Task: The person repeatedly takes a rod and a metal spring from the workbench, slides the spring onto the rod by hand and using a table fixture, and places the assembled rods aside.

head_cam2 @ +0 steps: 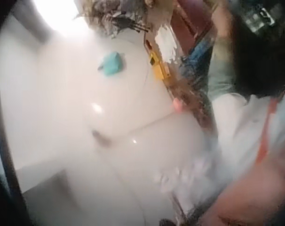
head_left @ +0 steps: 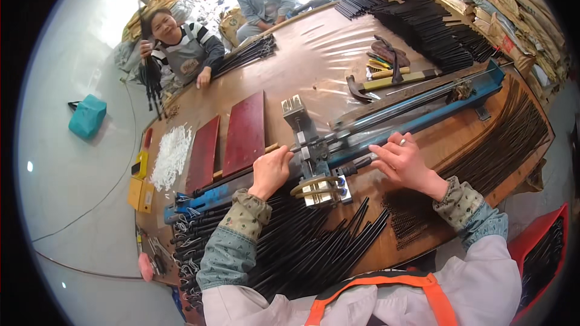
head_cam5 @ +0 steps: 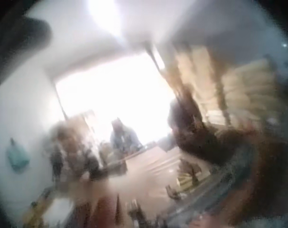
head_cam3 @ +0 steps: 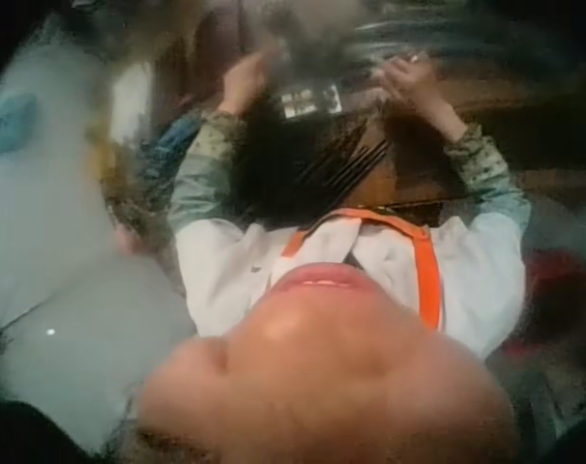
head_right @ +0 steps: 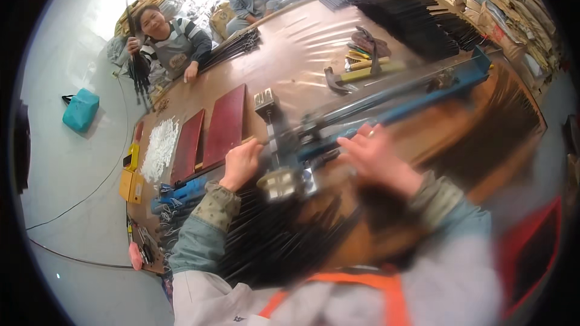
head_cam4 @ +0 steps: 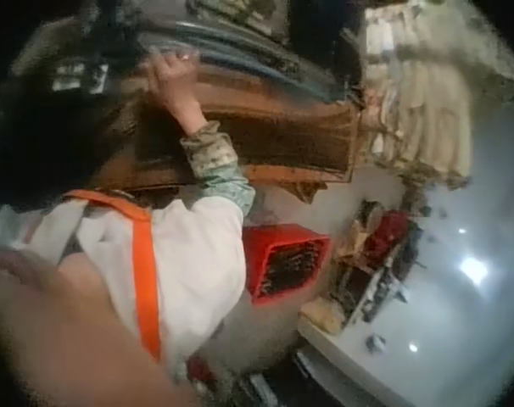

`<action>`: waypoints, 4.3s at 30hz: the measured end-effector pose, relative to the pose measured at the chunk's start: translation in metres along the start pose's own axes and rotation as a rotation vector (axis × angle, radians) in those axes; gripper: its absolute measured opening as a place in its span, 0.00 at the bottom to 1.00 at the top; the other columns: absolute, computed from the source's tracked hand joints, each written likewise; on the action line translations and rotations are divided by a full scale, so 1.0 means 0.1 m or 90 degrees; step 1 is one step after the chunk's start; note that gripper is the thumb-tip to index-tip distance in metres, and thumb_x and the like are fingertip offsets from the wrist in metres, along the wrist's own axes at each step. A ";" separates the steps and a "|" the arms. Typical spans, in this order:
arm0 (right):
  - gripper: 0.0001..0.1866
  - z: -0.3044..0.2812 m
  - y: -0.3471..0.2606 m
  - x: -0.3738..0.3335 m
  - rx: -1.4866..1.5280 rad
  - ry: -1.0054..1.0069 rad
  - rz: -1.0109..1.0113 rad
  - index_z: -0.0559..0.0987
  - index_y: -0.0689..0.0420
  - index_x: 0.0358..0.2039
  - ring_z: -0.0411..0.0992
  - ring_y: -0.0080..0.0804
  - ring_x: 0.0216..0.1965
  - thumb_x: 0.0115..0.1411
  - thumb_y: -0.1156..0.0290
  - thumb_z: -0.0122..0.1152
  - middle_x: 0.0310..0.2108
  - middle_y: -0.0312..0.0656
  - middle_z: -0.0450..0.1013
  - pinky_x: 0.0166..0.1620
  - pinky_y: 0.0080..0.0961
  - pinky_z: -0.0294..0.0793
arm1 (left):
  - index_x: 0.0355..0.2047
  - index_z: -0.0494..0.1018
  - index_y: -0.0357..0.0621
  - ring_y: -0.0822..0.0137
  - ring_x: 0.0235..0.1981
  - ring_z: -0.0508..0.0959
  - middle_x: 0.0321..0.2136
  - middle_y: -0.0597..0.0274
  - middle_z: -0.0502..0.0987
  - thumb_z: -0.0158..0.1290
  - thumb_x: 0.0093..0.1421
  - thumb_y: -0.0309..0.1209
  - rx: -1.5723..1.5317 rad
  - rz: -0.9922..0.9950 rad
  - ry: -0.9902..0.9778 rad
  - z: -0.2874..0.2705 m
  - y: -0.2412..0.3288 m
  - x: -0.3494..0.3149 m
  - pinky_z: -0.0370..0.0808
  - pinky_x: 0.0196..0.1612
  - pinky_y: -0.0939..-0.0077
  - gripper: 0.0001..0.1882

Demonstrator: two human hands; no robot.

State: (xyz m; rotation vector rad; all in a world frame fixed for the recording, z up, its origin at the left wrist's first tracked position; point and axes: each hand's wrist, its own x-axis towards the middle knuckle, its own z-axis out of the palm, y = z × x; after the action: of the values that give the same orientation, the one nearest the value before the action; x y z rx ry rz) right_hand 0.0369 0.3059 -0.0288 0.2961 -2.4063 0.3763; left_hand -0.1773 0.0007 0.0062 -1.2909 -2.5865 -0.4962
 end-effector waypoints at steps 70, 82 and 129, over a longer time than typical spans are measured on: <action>0.12 -0.22 -0.65 -0.35 0.202 -0.059 -0.030 0.83 0.65 0.46 0.70 0.33 0.35 0.67 0.70 0.63 0.30 0.42 0.73 0.38 0.28 0.68 | 0.40 0.75 0.46 0.52 0.35 0.81 0.32 0.55 0.75 0.58 0.62 0.35 -0.157 0.093 0.005 -0.17 0.96 -1.49 0.79 0.32 0.54 0.10; 0.16 -0.12 -0.74 -0.52 0.189 -0.183 -0.121 0.81 0.63 0.51 0.73 0.40 0.39 0.62 0.83 0.61 0.33 0.46 0.74 0.44 0.31 0.72 | 0.33 0.77 0.50 0.46 0.29 0.83 0.24 0.51 0.81 0.57 0.63 0.41 -0.122 0.035 -0.163 -0.48 1.07 -1.59 0.79 0.31 0.50 0.10; 0.20 -0.46 -0.22 0.12 0.235 0.145 0.026 0.83 0.55 0.50 0.70 0.41 0.26 0.57 0.85 0.61 0.25 0.43 0.70 0.31 0.33 0.70 | 0.50 0.75 0.47 0.56 0.30 0.78 0.27 0.59 0.73 0.58 0.59 0.26 0.008 0.251 -0.011 -0.87 1.22 -0.19 0.77 0.30 0.62 0.18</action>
State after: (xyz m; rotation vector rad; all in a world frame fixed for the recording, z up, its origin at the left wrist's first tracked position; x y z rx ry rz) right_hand 0.0623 0.3001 0.0167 0.3470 -2.1124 0.8304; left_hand -0.0644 0.0213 0.1052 -1.7478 -2.2556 -0.3938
